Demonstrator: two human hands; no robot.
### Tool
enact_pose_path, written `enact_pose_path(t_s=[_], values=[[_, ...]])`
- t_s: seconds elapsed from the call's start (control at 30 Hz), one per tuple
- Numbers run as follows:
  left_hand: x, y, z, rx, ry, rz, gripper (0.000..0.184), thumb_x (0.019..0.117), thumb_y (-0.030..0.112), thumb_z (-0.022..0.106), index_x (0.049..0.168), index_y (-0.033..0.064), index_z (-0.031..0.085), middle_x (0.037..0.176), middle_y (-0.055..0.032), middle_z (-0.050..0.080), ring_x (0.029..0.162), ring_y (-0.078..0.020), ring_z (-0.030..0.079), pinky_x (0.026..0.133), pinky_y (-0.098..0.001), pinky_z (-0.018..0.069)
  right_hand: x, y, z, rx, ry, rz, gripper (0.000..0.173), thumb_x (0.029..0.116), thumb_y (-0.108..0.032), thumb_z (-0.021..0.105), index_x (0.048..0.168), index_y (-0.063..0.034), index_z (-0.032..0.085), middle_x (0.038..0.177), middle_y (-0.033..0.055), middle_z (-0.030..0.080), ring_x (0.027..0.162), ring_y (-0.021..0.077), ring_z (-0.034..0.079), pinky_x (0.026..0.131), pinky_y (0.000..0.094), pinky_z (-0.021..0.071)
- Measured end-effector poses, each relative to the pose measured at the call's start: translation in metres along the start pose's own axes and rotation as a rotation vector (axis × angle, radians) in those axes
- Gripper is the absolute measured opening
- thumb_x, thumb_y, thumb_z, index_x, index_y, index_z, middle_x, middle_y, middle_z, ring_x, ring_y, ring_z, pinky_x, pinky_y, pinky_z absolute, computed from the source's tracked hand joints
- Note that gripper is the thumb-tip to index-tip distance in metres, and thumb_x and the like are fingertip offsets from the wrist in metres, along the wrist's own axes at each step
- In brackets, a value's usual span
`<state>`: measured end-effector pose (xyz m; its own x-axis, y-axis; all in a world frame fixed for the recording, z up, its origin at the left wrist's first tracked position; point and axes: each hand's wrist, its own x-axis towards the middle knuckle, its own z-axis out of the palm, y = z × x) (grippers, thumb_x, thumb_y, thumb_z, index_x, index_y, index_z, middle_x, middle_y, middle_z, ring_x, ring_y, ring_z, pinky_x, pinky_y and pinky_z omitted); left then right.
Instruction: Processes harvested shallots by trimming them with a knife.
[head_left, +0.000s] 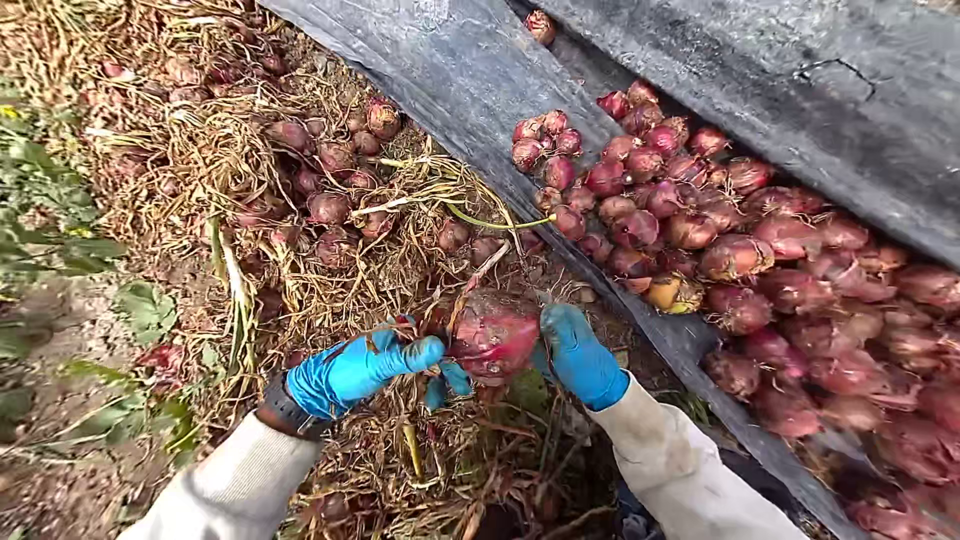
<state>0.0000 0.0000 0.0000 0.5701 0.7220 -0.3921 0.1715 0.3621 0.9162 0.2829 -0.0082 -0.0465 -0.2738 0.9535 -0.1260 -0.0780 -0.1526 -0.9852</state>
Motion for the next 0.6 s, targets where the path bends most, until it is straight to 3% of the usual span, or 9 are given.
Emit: enact_pose_path(t_s=[0.03,0.1,0.17,0.23,0.27,0.33,0.43,0.5,0.6], values=[[-0.003,0.008,0.007,0.062,0.096,-0.043,0.062,0.0769,0.080,0.069,0.104,0.0245,0.074,0.089,0.0070,0.075,0.083,-0.0038,0.072,0.078,-0.0229,0.0606,-0.002,0.000,0.005,0.038,-0.043,0.000,0.057,0.0856,-0.082,0.051,0.081,-0.0269,0.064,0.060,-0.0130,0.054,0.049,-0.0016,0.049,0.046,0.0187,0.0447],[-0.007,0.010,0.011,0.144,0.221,-0.019,0.051,0.0755,0.075,0.075,0.089,0.0266,0.072,0.076,0.0106,0.069,0.066,0.0012,0.064,0.059,-0.0170,0.0539,-0.005,0.004,0.011,0.126,-0.147,0.061,0.057,0.0860,-0.080,0.054,0.077,-0.0248,0.061,0.056,-0.0114,0.049,0.045,-0.0008,0.045,0.043,0.0181,0.0407],[-0.009,0.024,0.006,0.389,0.356,0.096,0.024,0.0747,0.041,0.084,0.079,0.0207,0.073,0.069,0.0078,0.070,0.061,-0.0011,0.064,0.054,-0.0217,0.0534,-0.003,0.010,0.014,0.100,-0.154,0.128,0.059,0.0892,-0.078,0.052,0.070,-0.0220,0.058,0.053,-0.0102,0.046,0.044,0.0005,0.042,0.042,0.0189,0.0370],[-0.002,0.036,-0.001,0.876,0.596,0.193,0.025,0.0676,0.044,0.079,0.066,0.0241,0.064,0.057,0.0098,0.058,0.051,-0.0056,0.056,0.044,-0.0341,0.0447,0.001,0.018,0.015,0.033,-0.077,0.204,0.057,0.0973,-0.068,0.049,0.070,-0.0189,0.058,0.054,-0.0084,0.046,0.045,0.0029,0.042,0.044,0.0215,0.0373],[0.004,0.037,-0.005,1.000,0.709,0.244,0.025,0.0677,0.041,0.076,0.065,0.0211,0.061,0.057,0.0064,0.055,0.052,-0.0115,0.056,0.046,-0.0421,0.0429,0.003,0.022,0.017,0.022,-0.042,0.254,0.056,0.1011,-0.063,0.046,0.071,-0.0170,0.057,0.054,-0.0066,0.046,0.044,0.0044,0.041,0.042,0.0224,0.0364],[0.015,0.035,-0.011,0.887,0.801,0.364,0.017,0.0731,0.034,0.078,0.074,0.0210,0.067,0.067,0.0090,0.064,0.061,-0.0047,0.062,0.054,-0.0329,0.0517,0.008,0.029,0.018,0.013,-0.019,0.414,0.062,0.1019,-0.066,0.040,0.075,-0.0129,0.056,0.054,-0.0022,0.045,0.040,0.0076,0.038,0.038,0.0243,0.0345],[0.033,0.012,-0.006,0.801,0.454,0.470,0.012,0.0851,0.021,0.074,0.094,0.0136,0.076,0.090,0.0034,0.074,0.083,-0.0055,0.070,0.075,-0.0291,0.0605,0.013,0.045,0.009,0.102,-0.164,0.509,0.056,0.0970,-0.067,0.048,0.091,-0.0128,0.059,0.056,-0.0056,0.045,0.042,0.0057,0.042,0.042,0.0219,0.0403],[0.054,-0.011,0.004,1.057,0.162,0.302,0.009,0.0837,0.023,0.074,0.091,0.0174,0.075,0.090,0.0022,0.073,0.084,-0.0132,0.070,0.073,-0.0408,0.0605,0.018,0.048,0.011,0.150,-0.092,0.434,0.048,0.0876,-0.062,0.069,0.092,-0.0151,0.063,0.062,-0.0071,0.055,0.045,0.0024,0.045,0.044,0.0189,0.0415],[0.093,-0.021,0.018,1.253,-0.199,-0.030,0.016,0.0900,0.031,0.073,0.092,0.0150,0.074,0.094,-0.0051,0.072,0.088,-0.0281,0.071,0.072,-0.0563,0.0577,0.024,0.059,0.011,0.144,0.026,0.270,0.039,0.0892,-0.038,0.079,0.113,-0.0083,0.068,0.087,0.0035,0.072,0.073,0.0121,0.068,0.072,0.0293,0.0599]])
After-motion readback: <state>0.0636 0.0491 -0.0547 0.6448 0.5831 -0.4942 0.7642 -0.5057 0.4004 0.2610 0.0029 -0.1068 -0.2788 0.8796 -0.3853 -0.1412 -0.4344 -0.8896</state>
